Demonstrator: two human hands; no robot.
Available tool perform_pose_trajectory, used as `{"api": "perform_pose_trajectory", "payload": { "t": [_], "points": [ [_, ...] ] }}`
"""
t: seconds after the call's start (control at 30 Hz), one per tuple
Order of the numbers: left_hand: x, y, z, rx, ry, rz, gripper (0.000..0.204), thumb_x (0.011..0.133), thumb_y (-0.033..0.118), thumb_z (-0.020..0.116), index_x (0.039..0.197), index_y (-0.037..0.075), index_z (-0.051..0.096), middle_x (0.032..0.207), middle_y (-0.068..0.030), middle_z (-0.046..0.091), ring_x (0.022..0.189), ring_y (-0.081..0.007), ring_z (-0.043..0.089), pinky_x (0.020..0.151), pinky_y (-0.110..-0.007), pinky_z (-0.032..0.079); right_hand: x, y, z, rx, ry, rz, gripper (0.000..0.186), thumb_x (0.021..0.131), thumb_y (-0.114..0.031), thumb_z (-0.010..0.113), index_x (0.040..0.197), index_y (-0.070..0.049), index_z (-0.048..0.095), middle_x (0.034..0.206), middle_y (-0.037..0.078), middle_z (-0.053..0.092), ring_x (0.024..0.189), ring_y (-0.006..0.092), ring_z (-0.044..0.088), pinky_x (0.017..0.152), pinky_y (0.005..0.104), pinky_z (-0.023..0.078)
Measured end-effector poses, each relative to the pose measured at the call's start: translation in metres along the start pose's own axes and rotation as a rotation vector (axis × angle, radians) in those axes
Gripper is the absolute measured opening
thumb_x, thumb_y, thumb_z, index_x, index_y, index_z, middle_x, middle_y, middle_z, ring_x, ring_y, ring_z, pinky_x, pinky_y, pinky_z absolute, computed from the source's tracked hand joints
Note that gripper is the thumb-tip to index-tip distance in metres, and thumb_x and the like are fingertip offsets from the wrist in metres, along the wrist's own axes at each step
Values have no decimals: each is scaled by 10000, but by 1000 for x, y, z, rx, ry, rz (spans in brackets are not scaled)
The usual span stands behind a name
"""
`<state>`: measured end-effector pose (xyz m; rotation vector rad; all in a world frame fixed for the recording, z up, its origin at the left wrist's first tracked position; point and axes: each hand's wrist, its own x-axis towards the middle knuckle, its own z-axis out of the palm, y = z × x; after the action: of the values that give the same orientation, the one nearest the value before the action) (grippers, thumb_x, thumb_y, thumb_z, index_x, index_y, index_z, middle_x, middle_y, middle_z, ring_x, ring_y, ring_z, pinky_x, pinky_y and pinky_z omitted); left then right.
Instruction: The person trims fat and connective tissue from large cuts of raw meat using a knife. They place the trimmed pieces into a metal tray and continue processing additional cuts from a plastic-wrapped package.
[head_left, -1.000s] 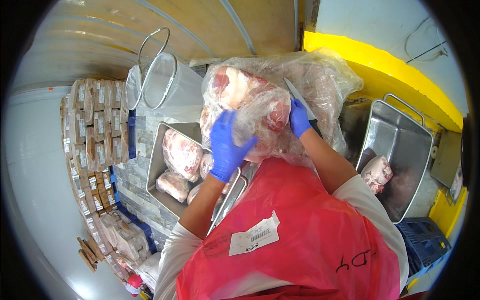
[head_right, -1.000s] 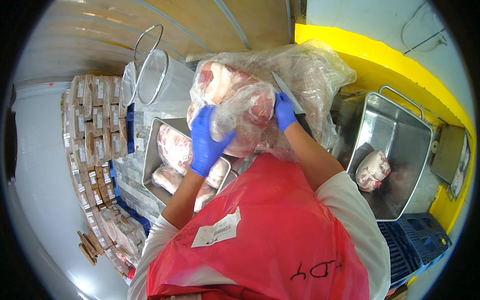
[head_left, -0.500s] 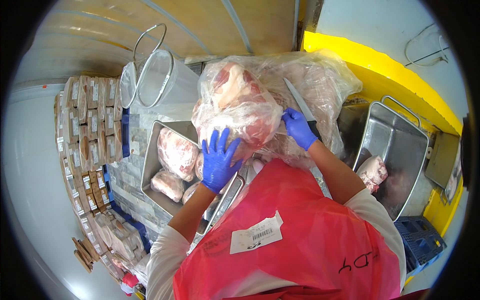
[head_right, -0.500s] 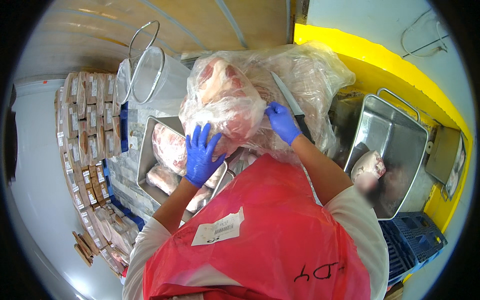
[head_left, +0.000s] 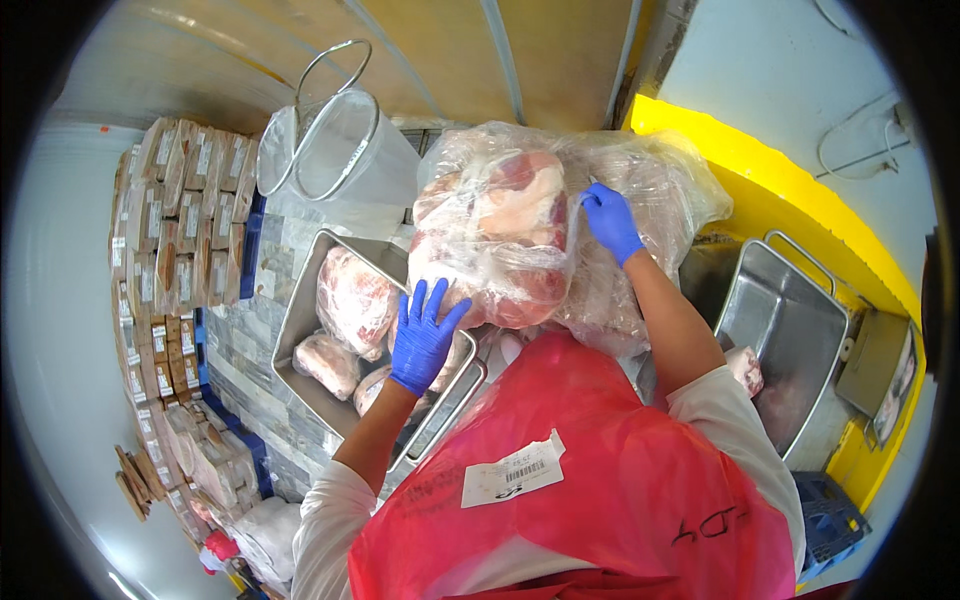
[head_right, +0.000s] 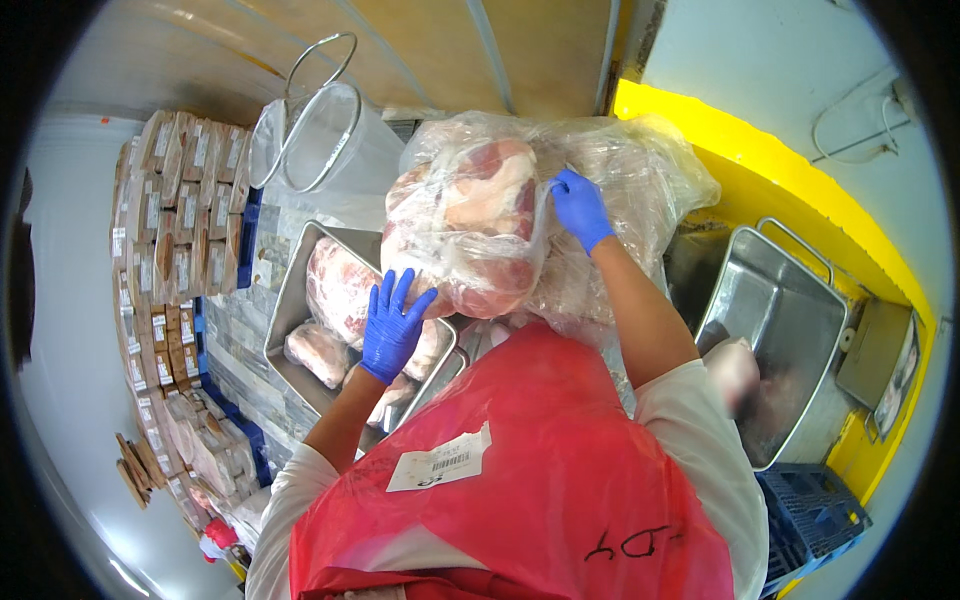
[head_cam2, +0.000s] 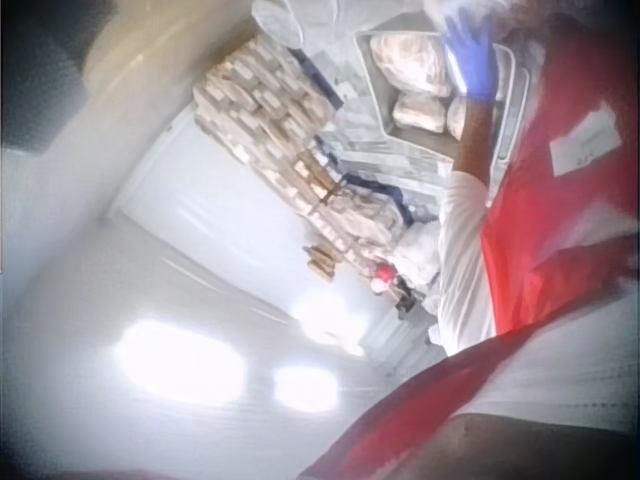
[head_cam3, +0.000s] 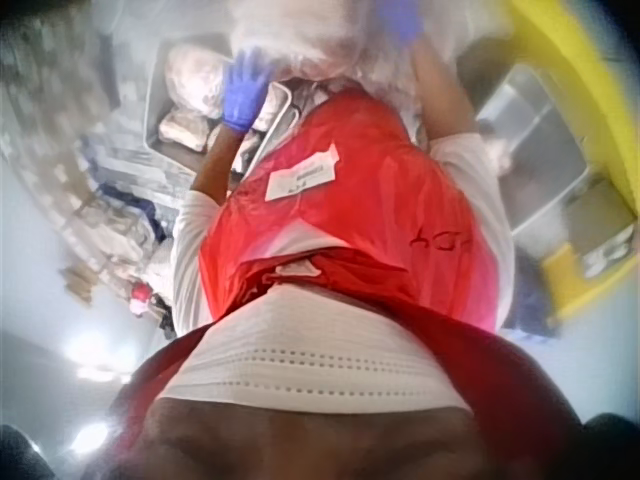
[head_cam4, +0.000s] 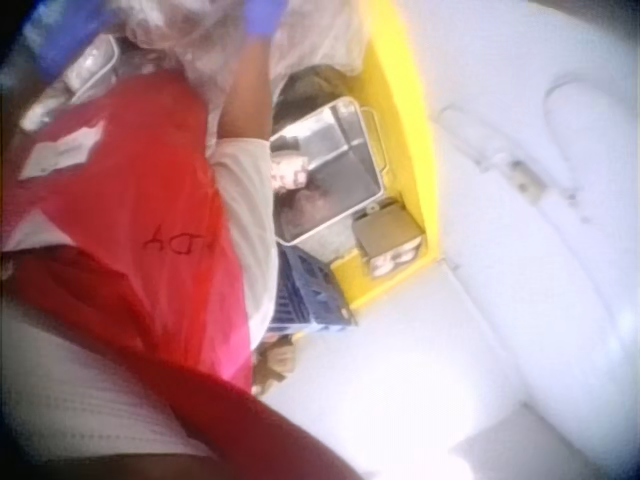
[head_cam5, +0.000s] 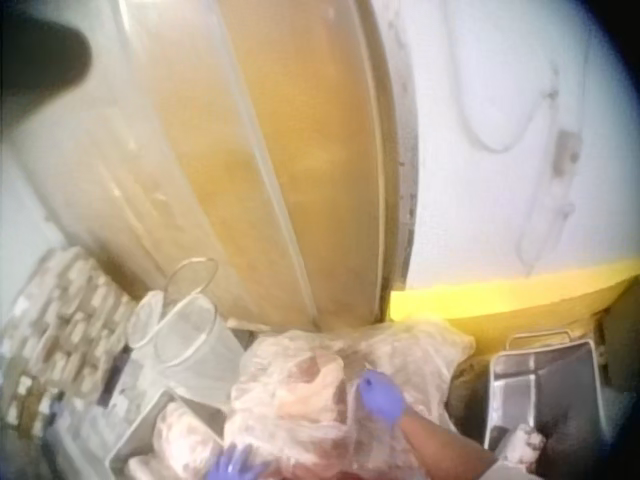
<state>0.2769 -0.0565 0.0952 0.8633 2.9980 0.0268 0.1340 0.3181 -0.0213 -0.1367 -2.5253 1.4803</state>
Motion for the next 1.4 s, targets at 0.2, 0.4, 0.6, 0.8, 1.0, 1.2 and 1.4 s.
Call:
{"api": "perform_pose_trajectory", "payload": {
  "t": [0.2, 0.4, 0.6, 0.8, 1.0, 1.2, 1.4],
  "points": [
    [12, 18, -17, -331, 148, -39, 655, 757, 230, 798, 1369, 266, 567, 1510, -179, 411, 1397, -450, 359, 1120, -605, 310, 3, 46, 6, 106, 104, 268, 159, 932, -124, 604, 855, -1, 669, 707, 31, 601, 672, 110, 481, 610, 324, 442],
    [37, 54, 4, -240, 172, -41, 684, 797, 432, 778, 1420, 281, 538, 1486, -192, 438, 1339, -486, 410, 1099, -646, 304, -16, 2, 3, 38, -65, 265, 205, 934, -163, 615, 868, 28, 653, 715, 194, 635, 618, 230, 527, 632, 403, 462],
    [37, 8, 29, -151, 223, 94, 673, 752, 489, 787, 1378, 358, 576, 1494, -144, 444, 1355, -460, 408, 1099, -656, 293, -90, 8, -18, -179, -403, 145, 208, 906, -184, 635, 941, 22, 640, 883, 254, 671, 753, 406, 648, 705, 461, 503],
    [37, -53, 2, -165, 105, 142, 714, 664, 295, 853, 1337, 317, 615, 1509, -123, 439, 1397, -471, 358, 1126, -588, 333, -87, -10, -17, -585, -489, 74, 219, 875, -173, 623, 1004, 4, 613, 940, 248, 694, 872, 419, 692, 758, 499, 551],
    [38, -81, 3, -257, 107, -8, 665, 761, 161, 764, 1388, 269, 574, 1540, -139, 404, 1369, -463, 399, 1115, -515, 380, -8, 8, -22, -708, -379, -14, 198, 911, -192, 538, 994, -91, 688, 890, 223, 707, 844, 404, 698, 750, 503, 554],
    [35, -60, 3, -344, 128, -86, 629, 777, 101, 731, 1377, 214, 582, 1516, -184, 424, 1345, -476, 422, 1122, -509, 387, 5, -18, -55, -352, -5, 68, 146, 890, -180, 601, 928, -136, 735, 890, 191, 709, 818, 389, 697, 696, 454, 543],
    [45, -33, 1, -419, 342, -158, 579, 783, 223, 787, 1321, 95, 614, 1429, -225, 502, 1332, -441, 447, 1115, -500, 377, 93, -142, -146, -272, 335, -347, 122, 872, -140, 658, 957, -106, 737, 877, 152, 720, 799, 332, 706, 703, 389, 554]
  ]
}}
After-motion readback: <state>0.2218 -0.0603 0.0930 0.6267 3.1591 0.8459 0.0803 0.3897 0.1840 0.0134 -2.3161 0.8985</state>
